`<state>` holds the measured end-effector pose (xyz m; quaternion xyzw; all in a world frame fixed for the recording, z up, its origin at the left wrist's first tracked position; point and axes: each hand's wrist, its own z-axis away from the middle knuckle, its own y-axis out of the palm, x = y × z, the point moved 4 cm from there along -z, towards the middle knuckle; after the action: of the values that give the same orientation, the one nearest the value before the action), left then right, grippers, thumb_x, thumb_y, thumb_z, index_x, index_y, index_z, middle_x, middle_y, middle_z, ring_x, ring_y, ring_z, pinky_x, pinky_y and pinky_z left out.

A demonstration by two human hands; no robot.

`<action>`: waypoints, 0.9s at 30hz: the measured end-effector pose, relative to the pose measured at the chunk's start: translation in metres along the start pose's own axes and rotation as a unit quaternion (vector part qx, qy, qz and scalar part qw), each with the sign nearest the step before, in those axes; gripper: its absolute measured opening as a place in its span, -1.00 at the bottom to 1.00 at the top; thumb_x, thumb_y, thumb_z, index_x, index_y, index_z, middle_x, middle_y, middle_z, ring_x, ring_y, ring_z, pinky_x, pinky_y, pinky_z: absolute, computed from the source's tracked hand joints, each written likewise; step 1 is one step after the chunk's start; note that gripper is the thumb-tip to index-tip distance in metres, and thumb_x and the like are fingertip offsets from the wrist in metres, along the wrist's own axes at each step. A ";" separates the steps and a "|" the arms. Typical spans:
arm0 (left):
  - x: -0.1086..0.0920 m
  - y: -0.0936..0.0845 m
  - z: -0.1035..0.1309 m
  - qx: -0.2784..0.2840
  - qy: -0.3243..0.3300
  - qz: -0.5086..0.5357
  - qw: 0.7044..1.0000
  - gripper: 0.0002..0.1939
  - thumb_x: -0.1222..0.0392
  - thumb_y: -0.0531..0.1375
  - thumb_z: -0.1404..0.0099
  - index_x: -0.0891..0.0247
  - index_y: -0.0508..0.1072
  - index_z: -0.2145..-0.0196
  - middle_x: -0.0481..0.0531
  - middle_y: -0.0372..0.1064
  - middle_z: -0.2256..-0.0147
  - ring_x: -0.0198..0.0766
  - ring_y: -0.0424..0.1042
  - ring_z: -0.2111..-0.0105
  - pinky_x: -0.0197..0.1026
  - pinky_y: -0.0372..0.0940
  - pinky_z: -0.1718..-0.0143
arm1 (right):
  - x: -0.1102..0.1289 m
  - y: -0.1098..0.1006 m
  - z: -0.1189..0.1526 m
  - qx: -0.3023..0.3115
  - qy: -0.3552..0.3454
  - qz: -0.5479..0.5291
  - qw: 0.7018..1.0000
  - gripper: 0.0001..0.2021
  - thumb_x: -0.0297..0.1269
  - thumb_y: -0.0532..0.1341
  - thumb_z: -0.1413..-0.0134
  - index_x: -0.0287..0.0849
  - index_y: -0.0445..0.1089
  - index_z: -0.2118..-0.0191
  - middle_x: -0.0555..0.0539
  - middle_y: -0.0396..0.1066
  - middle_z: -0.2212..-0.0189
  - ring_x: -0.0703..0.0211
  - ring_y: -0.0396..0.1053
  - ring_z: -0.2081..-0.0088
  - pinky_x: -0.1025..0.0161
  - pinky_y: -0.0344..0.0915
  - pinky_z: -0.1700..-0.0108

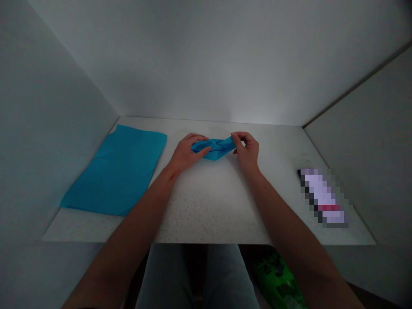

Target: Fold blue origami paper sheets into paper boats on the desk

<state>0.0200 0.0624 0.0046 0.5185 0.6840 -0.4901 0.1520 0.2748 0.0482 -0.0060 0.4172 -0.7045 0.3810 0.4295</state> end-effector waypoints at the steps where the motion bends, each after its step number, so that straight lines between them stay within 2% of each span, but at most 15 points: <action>1: 0.000 0.000 0.000 0.017 0.012 0.001 1.000 -0.62 -0.07 0.46 -0.36 0.10 0.70 -0.07 0.15 0.63 -0.08 -0.04 0.63 -0.09 0.05 0.54 -0.20 | 0.001 -0.001 0.000 -0.006 -0.004 0.010 1.000 -0.55 0.25 0.40 -0.28 -0.09 0.61 0.13 -0.05 0.56 0.29 0.19 0.40 0.41 0.27 0.35 0.53; 4: 0.001 -0.002 0.003 0.060 0.050 0.008 0.997 -0.54 -0.06 0.49 -0.33 0.06 0.69 -0.14 0.17 0.57 -0.17 -0.05 0.62 -0.10 -0.01 0.58 -0.10 | 0.004 -0.004 -0.001 -0.025 -0.018 0.037 0.999 -0.57 0.23 0.39 -0.29 -0.08 0.61 0.15 -0.04 0.55 0.30 0.17 0.42 0.36 0.25 0.32 0.45; 7: 0.001 -0.006 0.005 0.080 0.062 -0.008 0.995 -0.51 -0.04 0.51 -0.32 0.03 0.68 -0.17 0.14 0.54 -0.21 -0.13 0.65 0.03 -0.05 0.60 -0.03 | 0.008 -0.006 -0.002 -0.038 -0.031 0.040 0.998 -0.59 0.22 0.41 -0.27 -0.07 0.61 0.20 -0.02 0.53 0.33 0.15 0.44 0.30 0.24 0.32 0.36; 9: 0.000 -0.007 0.006 0.083 0.056 -0.043 0.994 -0.42 -0.05 0.54 -0.28 0.00 0.65 -0.23 0.13 0.49 -0.27 -0.17 0.65 0.11 -0.06 0.61 0.00 | 0.009 -0.006 -0.003 -0.027 -0.033 0.028 0.999 -0.58 0.24 0.41 -0.24 -0.07 0.60 0.22 -0.01 0.52 0.35 0.15 0.42 0.30 0.23 0.32 0.34; 12: 0.000 -0.008 0.007 0.080 0.051 -0.100 0.990 -0.40 -0.03 0.54 -0.27 -0.03 0.63 -0.25 0.13 0.44 -0.33 -0.10 0.65 0.03 -0.01 0.60 -0.06 | 0.009 -0.005 -0.005 -0.014 -0.036 -0.002 0.999 -0.55 0.26 0.42 -0.20 -0.07 0.59 0.22 -0.01 0.48 0.36 0.16 0.40 0.31 0.23 0.32 0.35; 15: 0.002 -0.007 0.006 0.077 0.055 -0.121 0.988 -0.53 0.06 0.50 -0.32 0.02 0.67 -0.17 0.12 0.47 -0.29 -0.04 0.62 -0.09 0.02 0.57 -0.15 | 0.004 -0.005 -0.007 -0.022 -0.027 -0.038 0.999 -0.51 0.32 0.42 -0.18 -0.05 0.56 0.21 0.03 0.42 0.39 0.22 0.31 0.40 0.26 0.25 0.43; 19: 0.003 -0.005 0.004 0.080 0.073 -0.078 0.991 -0.49 0.11 0.51 -0.29 0.09 0.62 -0.18 0.15 0.53 -0.20 -0.07 0.60 -0.14 -0.01 0.56 -0.18 | -0.003 -0.006 -0.010 -0.052 0.000 -0.095 0.994 -0.46 0.38 0.45 -0.10 -0.04 0.53 0.21 0.09 0.32 0.45 0.28 0.18 0.51 0.29 0.11 0.54; 23: -0.001 -0.006 0.003 0.087 0.086 -0.049 0.991 -0.51 0.10 0.54 -0.24 0.16 0.61 -0.10 0.17 0.54 -0.16 -0.10 0.60 -0.08 -0.06 0.58 -0.10 | -0.006 -0.007 -0.011 -0.071 0.005 -0.111 0.991 -0.47 0.35 0.47 -0.10 -0.04 0.52 0.22 0.10 0.28 0.47 0.29 0.15 0.53 0.29 0.08 0.56; 27: -0.009 -0.008 0.004 0.094 0.090 -0.026 0.991 -0.62 0.11 0.52 -0.25 0.19 0.63 0.01 0.17 0.56 -0.10 -0.14 0.61 -0.01 -0.16 0.59 0.06 | -0.009 -0.010 -0.013 -0.085 -0.012 -0.101 0.991 -0.48 0.35 0.46 -0.14 -0.04 0.50 0.20 0.08 0.32 0.42 0.25 0.24 0.46 0.28 0.21 0.48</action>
<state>0.0160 0.0546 0.0130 0.5545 0.6594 -0.5070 0.0274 0.2905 0.0586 -0.0083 0.4526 -0.6939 0.2692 0.4912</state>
